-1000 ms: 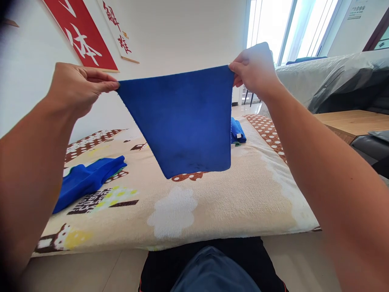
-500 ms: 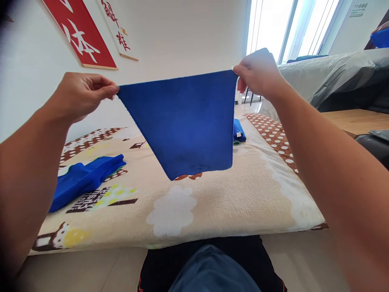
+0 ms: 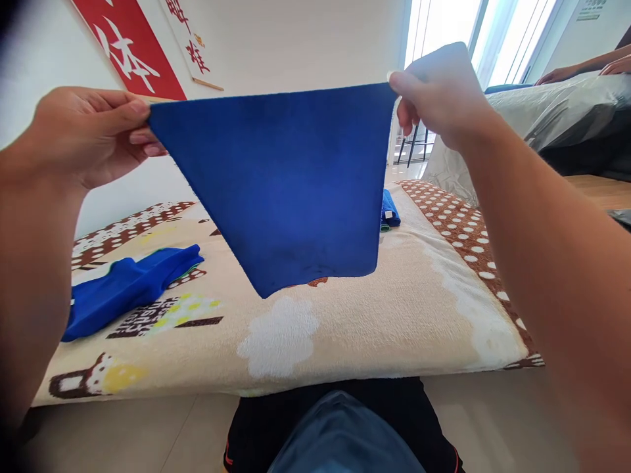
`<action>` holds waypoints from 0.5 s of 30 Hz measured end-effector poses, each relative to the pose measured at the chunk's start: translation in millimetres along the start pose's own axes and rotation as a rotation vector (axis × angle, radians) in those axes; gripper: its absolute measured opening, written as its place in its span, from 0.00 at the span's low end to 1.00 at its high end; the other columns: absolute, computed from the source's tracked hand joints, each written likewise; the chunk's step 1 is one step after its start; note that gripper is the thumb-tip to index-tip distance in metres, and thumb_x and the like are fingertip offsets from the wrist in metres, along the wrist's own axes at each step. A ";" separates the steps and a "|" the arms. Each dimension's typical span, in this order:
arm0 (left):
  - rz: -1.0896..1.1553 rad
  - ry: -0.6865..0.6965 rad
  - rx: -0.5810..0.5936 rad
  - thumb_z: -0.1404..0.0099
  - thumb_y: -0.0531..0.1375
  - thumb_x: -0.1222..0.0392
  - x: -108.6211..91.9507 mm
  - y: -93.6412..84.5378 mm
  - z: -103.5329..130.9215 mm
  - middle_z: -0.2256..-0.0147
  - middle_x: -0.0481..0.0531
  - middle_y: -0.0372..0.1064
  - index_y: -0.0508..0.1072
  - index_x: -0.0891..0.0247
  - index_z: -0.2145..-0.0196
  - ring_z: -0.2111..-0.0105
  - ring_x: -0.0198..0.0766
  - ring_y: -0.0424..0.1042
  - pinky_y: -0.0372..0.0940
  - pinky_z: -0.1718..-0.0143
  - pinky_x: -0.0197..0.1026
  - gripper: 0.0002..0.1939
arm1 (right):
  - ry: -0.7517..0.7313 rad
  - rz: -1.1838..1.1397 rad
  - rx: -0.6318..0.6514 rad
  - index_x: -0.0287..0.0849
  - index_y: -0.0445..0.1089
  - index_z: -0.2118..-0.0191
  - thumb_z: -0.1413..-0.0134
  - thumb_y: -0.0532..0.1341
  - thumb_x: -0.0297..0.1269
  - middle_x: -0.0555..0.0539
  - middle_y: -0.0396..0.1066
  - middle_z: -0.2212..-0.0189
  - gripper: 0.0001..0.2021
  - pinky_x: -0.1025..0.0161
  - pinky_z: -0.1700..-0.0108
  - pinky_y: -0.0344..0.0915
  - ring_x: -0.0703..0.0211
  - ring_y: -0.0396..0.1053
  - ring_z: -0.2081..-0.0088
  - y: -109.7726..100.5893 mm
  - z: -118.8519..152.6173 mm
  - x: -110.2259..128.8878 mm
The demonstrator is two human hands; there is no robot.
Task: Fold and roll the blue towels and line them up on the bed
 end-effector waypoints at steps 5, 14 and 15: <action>-0.050 -0.199 -0.049 0.38 0.68 0.57 26.6 -2.7 -8.1 0.77 0.47 0.66 0.69 0.66 0.69 0.79 0.28 0.60 0.52 0.77 0.38 0.12 | 0.222 -0.154 -0.037 0.45 0.66 0.80 0.43 0.66 0.40 0.54 0.64 0.87 0.17 0.62 0.79 0.54 0.68 0.58 0.85 12.9 -2.8 -21.1; -0.011 -0.365 -0.210 0.37 0.66 0.55 63.3 44.7 -7.0 0.70 0.58 0.77 0.64 0.63 0.68 0.66 0.47 0.77 0.68 0.65 0.51 0.15 | 0.519 -0.397 -0.062 0.45 0.62 0.71 0.40 0.64 0.46 0.53 0.74 0.80 0.14 0.59 0.68 0.66 0.59 0.72 0.74 80.5 11.3 -58.6; 0.000 -0.334 -0.238 0.38 0.67 0.53 63.7 47.7 -7.7 0.70 0.57 0.76 0.64 0.62 0.67 0.65 0.47 0.77 0.70 0.65 0.52 0.15 | 0.487 -0.406 -0.097 0.46 0.62 0.70 0.40 0.63 0.45 0.54 0.74 0.79 0.13 0.58 0.66 0.67 0.60 0.73 0.72 83.3 10.6 -60.4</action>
Point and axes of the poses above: each hand's wrist, its own z-axis away from the middle knuckle, its own y-axis out of the palm, x = y × z, the point moved 5 cm from there along -z, towards the middle knuckle
